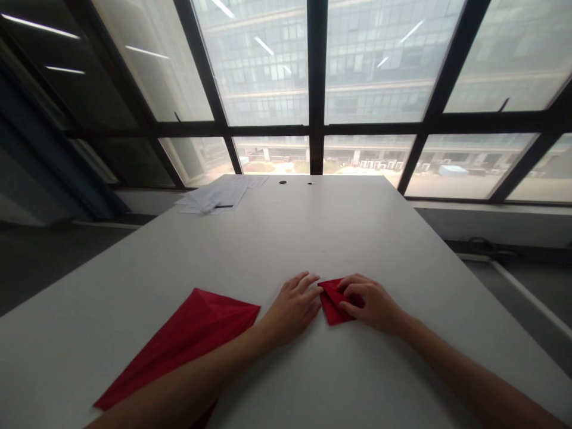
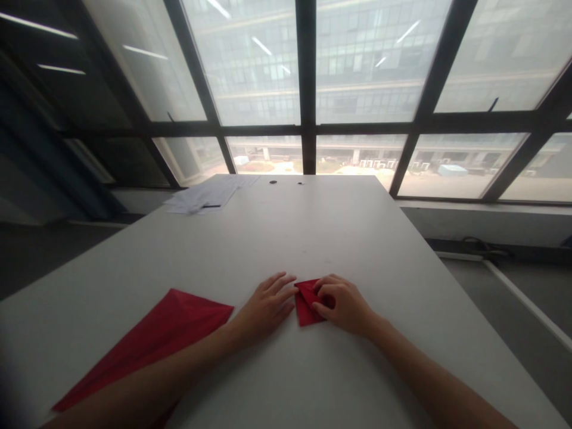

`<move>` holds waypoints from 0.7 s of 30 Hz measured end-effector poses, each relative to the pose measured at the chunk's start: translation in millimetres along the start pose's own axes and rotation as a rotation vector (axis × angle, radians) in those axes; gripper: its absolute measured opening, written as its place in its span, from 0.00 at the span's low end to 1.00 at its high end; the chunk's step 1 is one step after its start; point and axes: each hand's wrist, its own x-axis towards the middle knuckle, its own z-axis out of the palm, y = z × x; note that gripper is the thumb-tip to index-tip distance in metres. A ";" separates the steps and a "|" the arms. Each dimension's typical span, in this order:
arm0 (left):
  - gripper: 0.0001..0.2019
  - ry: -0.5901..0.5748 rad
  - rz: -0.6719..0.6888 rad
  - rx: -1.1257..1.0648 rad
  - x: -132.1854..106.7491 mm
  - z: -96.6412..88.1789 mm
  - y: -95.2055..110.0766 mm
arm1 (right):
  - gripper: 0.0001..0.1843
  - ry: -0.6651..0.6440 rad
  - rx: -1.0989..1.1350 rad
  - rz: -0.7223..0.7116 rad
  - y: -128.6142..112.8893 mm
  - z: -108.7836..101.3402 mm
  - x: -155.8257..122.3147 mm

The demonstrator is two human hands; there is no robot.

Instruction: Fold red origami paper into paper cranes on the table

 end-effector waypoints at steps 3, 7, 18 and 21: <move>0.17 -0.035 0.019 -0.019 0.9 -0.6 -1.1 | 0.03 0.000 0.004 -0.007 -0.3 2.1 -0.2; 0.18 -0.028 -0.004 -0.056 1.9 0.1 -2.8 | 0.04 0.010 0.011 -0.002 -0.8 2.5 0.7; 0.20 0.027 -0.048 -0.107 2.9 4.8 -7.5 | 0.08 -0.020 0.006 -0.024 1.2 3.6 0.7; 0.21 0.044 -0.055 -0.119 2.8 4.9 -8.2 | 0.07 -0.018 0.006 -0.023 1.6 3.7 0.5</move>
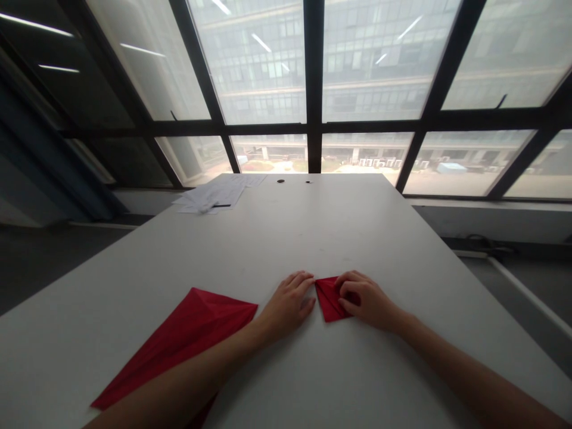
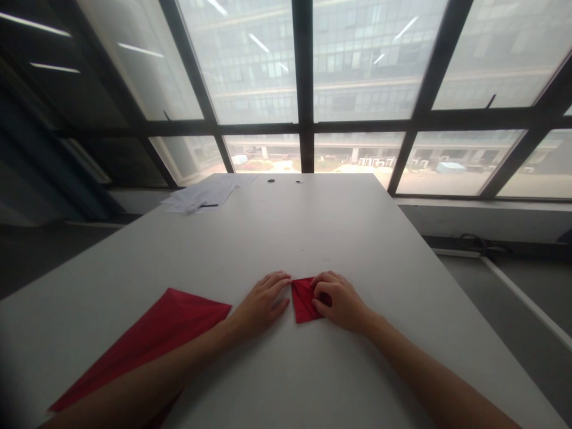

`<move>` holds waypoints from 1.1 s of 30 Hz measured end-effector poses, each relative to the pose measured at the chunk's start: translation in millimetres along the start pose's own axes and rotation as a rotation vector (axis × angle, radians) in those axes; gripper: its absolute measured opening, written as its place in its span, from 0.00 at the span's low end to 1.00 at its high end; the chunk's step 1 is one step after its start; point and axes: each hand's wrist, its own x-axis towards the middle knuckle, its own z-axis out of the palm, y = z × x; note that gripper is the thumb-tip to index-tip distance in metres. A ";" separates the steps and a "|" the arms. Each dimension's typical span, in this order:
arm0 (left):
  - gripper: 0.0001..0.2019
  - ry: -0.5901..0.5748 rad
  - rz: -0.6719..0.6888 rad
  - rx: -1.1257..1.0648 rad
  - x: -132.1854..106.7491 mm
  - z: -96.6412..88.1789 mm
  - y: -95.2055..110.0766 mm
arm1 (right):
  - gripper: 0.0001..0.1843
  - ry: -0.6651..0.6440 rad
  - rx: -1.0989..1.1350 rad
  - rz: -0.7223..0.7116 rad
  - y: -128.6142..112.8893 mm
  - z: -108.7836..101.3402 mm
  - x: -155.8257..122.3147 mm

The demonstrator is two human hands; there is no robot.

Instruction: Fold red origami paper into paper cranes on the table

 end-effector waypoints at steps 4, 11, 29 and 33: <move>0.18 0.057 -0.051 -0.035 0.6 -0.7 0.2 | 0.08 0.000 -0.002 0.002 -0.1 1.0 -0.4; 0.13 0.056 -0.034 -0.006 0.3 -5.5 7.2 | 0.13 0.005 -0.039 0.014 -2.4 0.3 0.6; 0.19 -0.013 0.070 0.119 -2.6 -6.7 14.8 | 0.11 -0.025 -0.089 -0.044 -4.1 -0.9 0.7; 0.21 -0.018 0.068 0.129 -2.9 -5.6 14.2 | 0.18 -0.033 -0.095 -0.011 -4.7 -1.7 0.6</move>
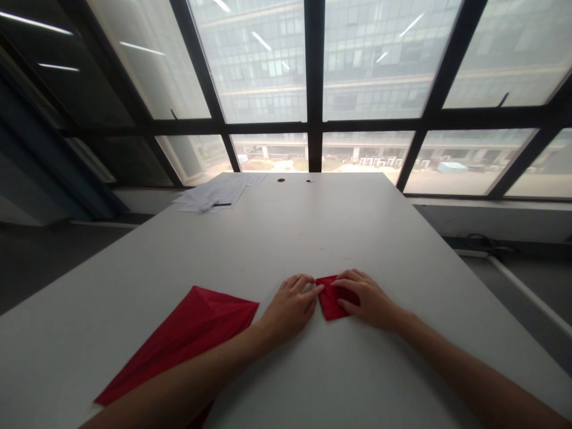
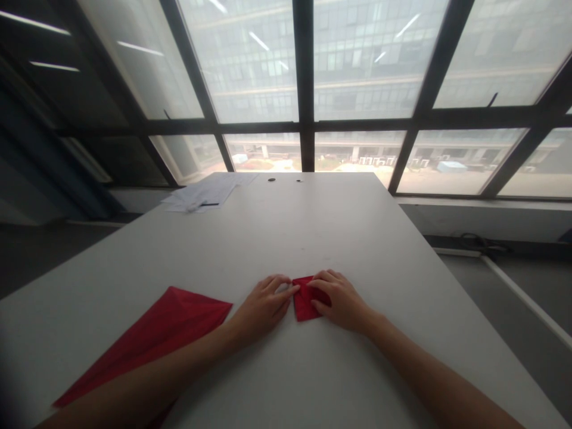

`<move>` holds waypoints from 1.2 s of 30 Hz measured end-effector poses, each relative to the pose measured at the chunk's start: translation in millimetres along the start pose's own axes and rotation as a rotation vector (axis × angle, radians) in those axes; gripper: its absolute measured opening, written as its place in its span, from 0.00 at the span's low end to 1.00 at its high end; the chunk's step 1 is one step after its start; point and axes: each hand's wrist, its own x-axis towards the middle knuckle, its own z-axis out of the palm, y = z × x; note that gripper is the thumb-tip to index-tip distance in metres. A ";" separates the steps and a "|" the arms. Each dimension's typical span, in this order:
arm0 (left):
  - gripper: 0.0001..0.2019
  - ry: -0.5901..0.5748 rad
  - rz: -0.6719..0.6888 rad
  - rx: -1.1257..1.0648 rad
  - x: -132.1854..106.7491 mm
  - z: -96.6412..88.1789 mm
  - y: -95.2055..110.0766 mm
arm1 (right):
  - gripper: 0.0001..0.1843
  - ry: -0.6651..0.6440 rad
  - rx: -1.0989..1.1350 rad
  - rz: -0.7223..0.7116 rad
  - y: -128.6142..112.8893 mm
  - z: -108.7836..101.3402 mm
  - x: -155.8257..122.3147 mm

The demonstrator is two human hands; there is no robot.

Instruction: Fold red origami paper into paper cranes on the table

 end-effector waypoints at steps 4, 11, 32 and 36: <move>0.21 -0.008 -0.012 -0.002 0.5 -0.5 1.2 | 0.18 -0.015 0.018 -0.012 -1.1 -1.9 0.2; 0.18 -0.010 -0.013 0.004 1.3 -2.6 2.9 | 0.22 -0.026 0.013 -0.028 -5.2 -4.5 0.7; 0.13 -0.049 0.006 0.039 0.0 -16.9 19.0 | 0.27 -0.057 0.025 -0.093 -7.1 -5.1 0.4; 0.14 -0.045 -0.034 0.060 0.2 -15.1 15.3 | 0.27 -0.042 0.044 -0.101 -6.7 -4.2 0.2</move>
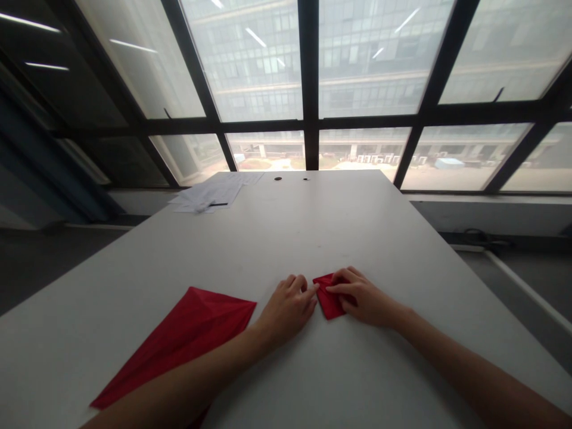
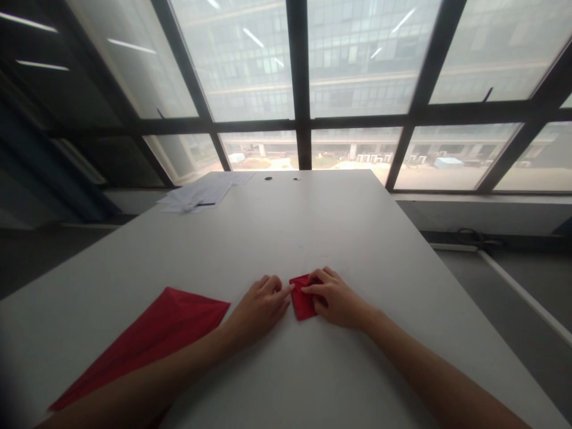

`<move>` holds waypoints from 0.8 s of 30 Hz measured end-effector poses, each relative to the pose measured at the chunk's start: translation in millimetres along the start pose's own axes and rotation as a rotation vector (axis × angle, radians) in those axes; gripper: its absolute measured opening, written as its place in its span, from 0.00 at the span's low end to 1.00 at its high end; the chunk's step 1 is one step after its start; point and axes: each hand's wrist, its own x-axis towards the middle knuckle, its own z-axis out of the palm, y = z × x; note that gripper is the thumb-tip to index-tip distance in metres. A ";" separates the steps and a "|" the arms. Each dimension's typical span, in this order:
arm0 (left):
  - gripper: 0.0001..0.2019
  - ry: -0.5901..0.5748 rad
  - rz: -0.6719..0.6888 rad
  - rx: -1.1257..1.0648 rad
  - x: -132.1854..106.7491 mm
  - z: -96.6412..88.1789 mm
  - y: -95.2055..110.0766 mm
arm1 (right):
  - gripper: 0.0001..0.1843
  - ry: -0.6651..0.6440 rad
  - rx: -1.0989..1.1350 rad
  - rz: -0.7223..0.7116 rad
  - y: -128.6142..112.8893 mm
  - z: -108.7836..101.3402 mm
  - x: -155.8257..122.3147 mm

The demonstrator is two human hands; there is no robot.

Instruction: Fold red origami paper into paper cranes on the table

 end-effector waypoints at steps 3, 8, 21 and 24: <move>0.14 -0.005 -0.009 -0.003 0.7 1.5 -2.8 | 0.26 0.002 0.006 -0.004 -1.0 -0.2 0.4; 0.14 -0.016 -0.012 0.004 0.8 1.7 -2.5 | 0.25 0.010 0.040 -0.008 -3.7 -0.4 0.9; 0.17 -0.031 -0.009 0.034 1.7 3.5 -3.9 | 0.31 -0.009 -0.012 -0.033 -4.3 0.2 -0.3; 0.16 -0.038 -0.019 0.033 1.8 3.7 -4.1 | 0.27 -0.007 -0.025 -0.046 -2.3 1.8 -0.6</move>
